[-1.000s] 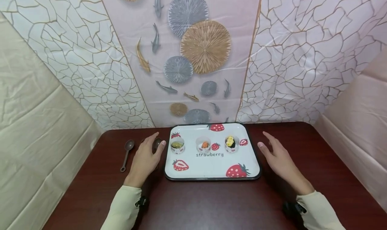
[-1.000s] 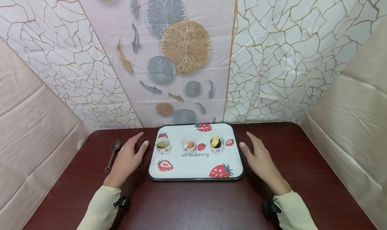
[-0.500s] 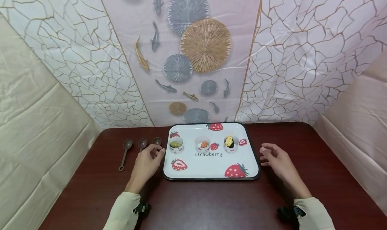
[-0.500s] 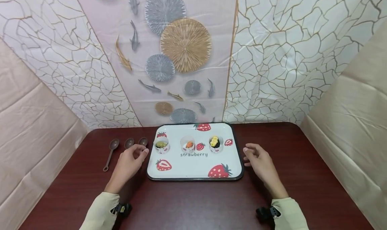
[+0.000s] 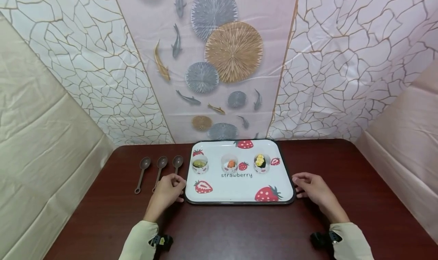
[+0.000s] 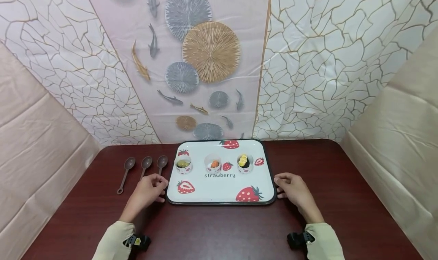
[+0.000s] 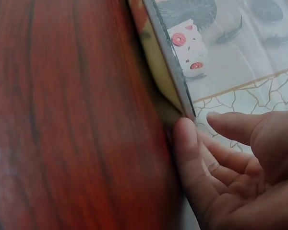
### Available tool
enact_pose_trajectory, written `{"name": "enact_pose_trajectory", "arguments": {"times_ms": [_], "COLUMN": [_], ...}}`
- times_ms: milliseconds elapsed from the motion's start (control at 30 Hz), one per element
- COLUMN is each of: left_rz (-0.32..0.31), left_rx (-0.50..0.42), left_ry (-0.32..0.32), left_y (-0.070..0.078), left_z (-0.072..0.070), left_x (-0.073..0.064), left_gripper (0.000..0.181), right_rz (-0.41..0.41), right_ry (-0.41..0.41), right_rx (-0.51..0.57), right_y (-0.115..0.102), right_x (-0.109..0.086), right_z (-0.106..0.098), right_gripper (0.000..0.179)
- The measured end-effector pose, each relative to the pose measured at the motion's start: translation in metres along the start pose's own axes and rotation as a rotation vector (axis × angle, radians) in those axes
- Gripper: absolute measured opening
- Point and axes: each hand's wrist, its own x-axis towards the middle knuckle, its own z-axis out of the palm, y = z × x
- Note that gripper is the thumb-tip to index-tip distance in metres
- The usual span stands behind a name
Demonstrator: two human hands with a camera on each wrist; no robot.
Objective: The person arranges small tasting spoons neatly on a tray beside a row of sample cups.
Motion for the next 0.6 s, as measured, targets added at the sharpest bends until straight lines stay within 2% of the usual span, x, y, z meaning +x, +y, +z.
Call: {"name": "enact_pose_trajectory", "arguments": {"times_ms": [167,333,600], "left_rz": [-0.011,-0.025,-0.035], "left_rx": [0.023,0.002,-0.013], "left_ry": [-0.03,-0.058,-0.069], "left_y": [-0.001,-0.001,-0.001], "left_z": [0.0,0.0,-0.001], "left_x": [0.0,0.0,0.0], "left_gripper": [0.014,0.011,0.011], "right_rz": [0.025,0.049,0.039], "right_ry": [-0.019,-0.048,-0.037], "right_rx": [0.031,0.106,0.128], "right_y": [0.005,0.008,0.013], "right_x": [0.001,0.0,0.0], "right_z": [-0.001,-0.003,0.0], "right_gripper": [0.039,0.037,0.037]}}
